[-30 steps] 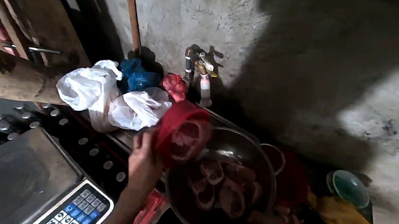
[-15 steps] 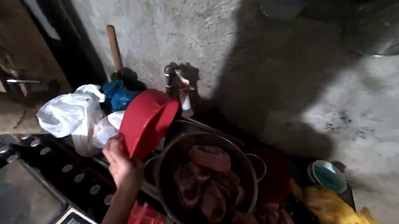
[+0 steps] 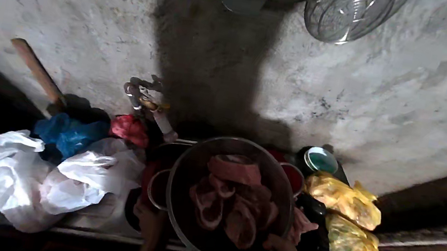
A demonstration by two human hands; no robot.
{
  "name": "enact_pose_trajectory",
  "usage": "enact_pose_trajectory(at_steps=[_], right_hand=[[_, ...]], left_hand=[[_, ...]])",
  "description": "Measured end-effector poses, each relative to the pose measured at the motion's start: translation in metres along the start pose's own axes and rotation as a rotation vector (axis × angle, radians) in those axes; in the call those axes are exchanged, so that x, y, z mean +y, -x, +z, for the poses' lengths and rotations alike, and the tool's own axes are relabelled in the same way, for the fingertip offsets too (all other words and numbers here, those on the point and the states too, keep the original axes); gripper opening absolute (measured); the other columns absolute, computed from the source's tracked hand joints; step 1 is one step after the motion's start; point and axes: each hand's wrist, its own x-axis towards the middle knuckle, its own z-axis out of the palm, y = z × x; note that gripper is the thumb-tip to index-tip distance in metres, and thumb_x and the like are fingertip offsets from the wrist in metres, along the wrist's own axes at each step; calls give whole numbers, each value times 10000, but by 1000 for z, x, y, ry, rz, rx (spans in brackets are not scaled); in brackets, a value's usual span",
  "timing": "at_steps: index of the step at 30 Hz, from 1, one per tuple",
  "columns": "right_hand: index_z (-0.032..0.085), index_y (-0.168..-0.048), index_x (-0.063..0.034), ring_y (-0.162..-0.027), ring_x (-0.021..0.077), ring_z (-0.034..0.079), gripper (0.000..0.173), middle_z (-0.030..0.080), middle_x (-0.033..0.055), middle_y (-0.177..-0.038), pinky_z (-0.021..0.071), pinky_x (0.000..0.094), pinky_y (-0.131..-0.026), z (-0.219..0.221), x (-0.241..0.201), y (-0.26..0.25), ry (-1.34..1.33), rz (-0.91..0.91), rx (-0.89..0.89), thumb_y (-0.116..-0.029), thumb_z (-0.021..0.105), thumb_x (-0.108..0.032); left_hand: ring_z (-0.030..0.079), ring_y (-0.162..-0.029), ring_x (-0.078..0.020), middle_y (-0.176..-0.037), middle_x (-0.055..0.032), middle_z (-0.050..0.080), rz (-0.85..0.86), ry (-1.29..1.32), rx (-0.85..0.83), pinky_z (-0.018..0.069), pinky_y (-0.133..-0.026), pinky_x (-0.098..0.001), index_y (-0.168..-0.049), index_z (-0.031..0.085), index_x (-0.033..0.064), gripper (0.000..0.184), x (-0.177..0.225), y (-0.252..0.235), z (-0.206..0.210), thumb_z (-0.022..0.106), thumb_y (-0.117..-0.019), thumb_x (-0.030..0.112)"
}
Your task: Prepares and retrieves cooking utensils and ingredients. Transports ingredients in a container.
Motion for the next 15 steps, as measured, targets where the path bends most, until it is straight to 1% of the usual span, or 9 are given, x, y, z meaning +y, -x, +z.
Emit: enact_pose_trajectory(at_steps=[2,3,5,6,7,8,10,13,15], right_hand=[[508,-1198,-40,-742,165,706,369,685,81,-905,610,344,-600,7,-5,-3,-13,-8,23,-868,476,122],[509,-1198,-34,-727,183,712,360,689,97,-902,612,356,-579,10,-9,-2,-22,-3,50,-873,477,118],[512,-1163,-37,-696,183,714,334,691,91,-868,614,353,-554,8,-18,6,-34,-4,103,-873,478,124],[524,-1123,-45,-687,171,711,320,696,77,-846,611,344,-554,4,-19,10,-52,-12,126,-855,480,126],[526,-1107,-52,-694,157,706,320,694,66,-845,608,336,-566,0,-21,12,-68,-31,136,-843,478,123],[529,-1095,-58,-700,149,705,324,696,60,-845,609,333,-576,-2,-22,10,-85,-58,138,-830,477,121],[528,-1111,-49,-709,158,702,312,691,69,-854,610,343,-590,3,-20,4,-129,-83,146,-854,470,119],[524,-1127,-32,-681,201,719,286,704,103,-846,620,375,-557,1,-24,8,-168,-49,196,-888,454,110],[537,-1055,-47,-644,164,704,228,698,71,-794,607,336,-537,-16,-26,23,-177,-61,235,-898,465,102]], left_hand=[[486,-1283,-580,-1604,-385,166,-41,-95,-165,497,-971,-628,-1573,276,-27,856,12,-6,0,757,-918,242],[486,-1289,-576,-1600,-394,163,-23,-126,-236,496,-988,-610,-1561,302,-42,826,18,-9,1,751,-932,247],[432,-1347,-550,-1519,-406,331,27,-41,-336,400,-1096,-602,-1450,446,-114,647,26,-16,-2,732,-936,156],[475,-1328,-495,-1439,-378,456,23,34,-360,396,-1105,-578,-1394,502,-123,555,32,-19,-3,710,-946,131],[549,-1261,-411,-1352,-329,558,-4,139,-373,436,-1074,-533,-1365,529,-113,473,40,-19,0,660,-985,136],[606,-1148,-314,-1269,-274,613,-55,273,-377,492,-1000,-471,-1357,532,-96,416,48,-16,7,603,-1019,138],[632,-926,-192,-1125,-199,643,-134,512,-328,551,-842,-387,-1327,540,-80,347,56,-9,26,550,-1041,117],[629,-930,-121,-1177,-149,613,-101,720,-290,565,-830,-318,-1397,467,-53,379,78,-1,27,498,-1058,112],[640,-975,-94,-1203,-106,621,-63,787,-394,569,-843,-289,-1425,452,-16,380,96,10,6,416,-1103,182]])
